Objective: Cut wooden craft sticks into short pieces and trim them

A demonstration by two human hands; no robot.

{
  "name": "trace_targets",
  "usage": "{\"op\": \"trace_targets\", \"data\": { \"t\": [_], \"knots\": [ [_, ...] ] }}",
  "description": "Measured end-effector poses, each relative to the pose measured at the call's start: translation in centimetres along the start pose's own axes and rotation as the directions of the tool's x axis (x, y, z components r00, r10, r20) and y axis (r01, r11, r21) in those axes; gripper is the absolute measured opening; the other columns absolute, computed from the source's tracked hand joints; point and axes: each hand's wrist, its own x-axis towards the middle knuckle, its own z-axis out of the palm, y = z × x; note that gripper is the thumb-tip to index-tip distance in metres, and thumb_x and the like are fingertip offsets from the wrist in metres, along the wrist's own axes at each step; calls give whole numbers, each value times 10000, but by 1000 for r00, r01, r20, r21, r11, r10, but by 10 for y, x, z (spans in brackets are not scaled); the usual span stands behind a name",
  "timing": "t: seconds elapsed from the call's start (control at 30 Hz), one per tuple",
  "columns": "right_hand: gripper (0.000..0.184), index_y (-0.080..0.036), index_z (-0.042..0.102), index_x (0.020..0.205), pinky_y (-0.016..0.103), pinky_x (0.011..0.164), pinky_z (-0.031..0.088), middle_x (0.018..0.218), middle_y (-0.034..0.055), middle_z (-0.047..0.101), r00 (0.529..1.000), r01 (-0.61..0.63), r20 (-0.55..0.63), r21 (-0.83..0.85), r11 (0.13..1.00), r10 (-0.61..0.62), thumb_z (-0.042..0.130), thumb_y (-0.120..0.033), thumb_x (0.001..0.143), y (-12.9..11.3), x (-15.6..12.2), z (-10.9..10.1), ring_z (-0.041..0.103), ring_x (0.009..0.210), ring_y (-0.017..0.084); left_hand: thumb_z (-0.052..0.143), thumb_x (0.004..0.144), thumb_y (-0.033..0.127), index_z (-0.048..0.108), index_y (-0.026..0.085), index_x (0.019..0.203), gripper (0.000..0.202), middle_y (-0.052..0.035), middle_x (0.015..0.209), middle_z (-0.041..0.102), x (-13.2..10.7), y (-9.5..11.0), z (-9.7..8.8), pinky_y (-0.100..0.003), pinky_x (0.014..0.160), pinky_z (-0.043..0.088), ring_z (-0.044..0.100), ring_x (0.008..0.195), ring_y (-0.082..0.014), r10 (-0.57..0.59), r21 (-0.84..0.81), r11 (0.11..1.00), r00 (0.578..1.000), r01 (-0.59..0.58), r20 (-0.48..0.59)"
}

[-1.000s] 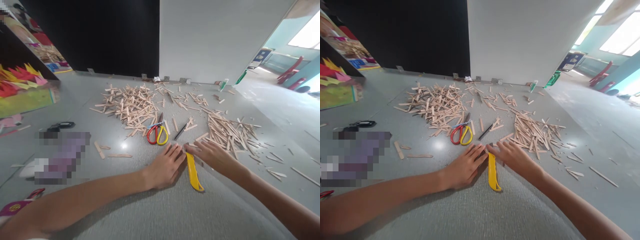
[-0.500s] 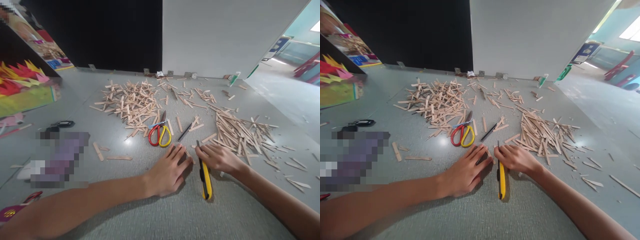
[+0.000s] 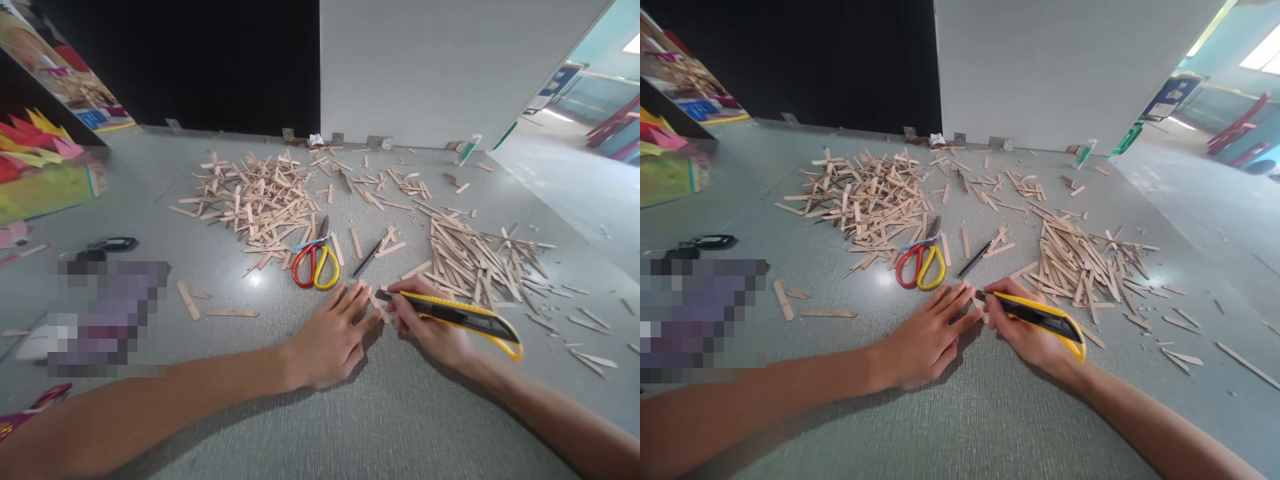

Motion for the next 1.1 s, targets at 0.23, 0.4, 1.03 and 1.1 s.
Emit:
{"op": "trace_targets", "data": {
  "t": [0.23,0.4,1.03,1.1],
  "knots": [
    [304,-227,672,935,228,521,515,634,-35,680,998,-69,19,71,995,68,690,-509,1047,15,7,4,640,526,125,512,1079,247,437,150,1621,556,-240,1724,402,-2,0,1,-641,1318,322,326,1638,-421,8,-44,999,999,-10,-44],
    [284,-232,676,929,240,558,508,634,-39,690,998,-47,37,-7,999,48,675,-487,1057,11,7,2,642,539,127,501,1095,275,424,163,1649,571,-226,1708,428,-1,0,-1,-637,1316,321,352,1623,-426,24,-28,999,999,-25,-36],
    [333,-251,607,801,250,524,419,637,-28,631,970,233,-20,-215,948,-243,532,-375,1100,-9,8,9,552,512,125,437,1125,361,377,76,1647,598,-290,1643,497,2,4,-5,-610,1266,374,418,1587,-436,64,123,990,998,-63,-6],
    [303,-252,580,810,245,526,403,638,-36,619,965,255,-5,-210,944,-262,527,-326,1099,-9,7,10,545,512,120,434,1125,381,379,58,1636,608,-306,1635,497,3,4,-5,-606,1256,386,432,1577,-445,72,161,984,997,-72,7]
  ]
}}
